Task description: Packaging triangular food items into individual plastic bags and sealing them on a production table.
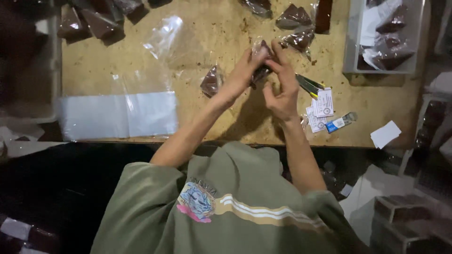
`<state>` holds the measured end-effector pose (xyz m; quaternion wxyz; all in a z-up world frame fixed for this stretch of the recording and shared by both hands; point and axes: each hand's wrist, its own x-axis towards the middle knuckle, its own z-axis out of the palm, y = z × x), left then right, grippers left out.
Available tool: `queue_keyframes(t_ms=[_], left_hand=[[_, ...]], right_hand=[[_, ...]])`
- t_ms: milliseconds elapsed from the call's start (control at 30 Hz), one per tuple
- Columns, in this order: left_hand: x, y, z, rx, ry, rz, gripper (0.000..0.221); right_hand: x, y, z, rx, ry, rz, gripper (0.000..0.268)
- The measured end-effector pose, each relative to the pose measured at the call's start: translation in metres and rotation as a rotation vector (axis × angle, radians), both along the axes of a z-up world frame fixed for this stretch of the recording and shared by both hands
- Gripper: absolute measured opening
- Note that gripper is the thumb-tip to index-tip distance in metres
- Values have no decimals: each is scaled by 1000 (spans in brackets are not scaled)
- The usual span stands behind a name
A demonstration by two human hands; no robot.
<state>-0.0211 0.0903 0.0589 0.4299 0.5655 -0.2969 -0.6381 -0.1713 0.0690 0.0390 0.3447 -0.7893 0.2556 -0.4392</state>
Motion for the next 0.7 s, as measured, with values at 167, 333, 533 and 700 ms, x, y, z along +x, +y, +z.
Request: queue_keyframes(t_ms=[167,333,533,700], left_hand=[[-5,15,-49,-289,-301,127,95],[-4,31,-65,-314,-363,-8,86],[-8,67,-70,-449,-556,51,66],[0,95,-107,-388,-1114,87,112]], right_hand=[[8,22,-12,419,-114,106,65],[0,14,1,404,140,105,61],[-27,9,5,134,394,139,51],[-54,-2,-50,-2,733,148,60]])
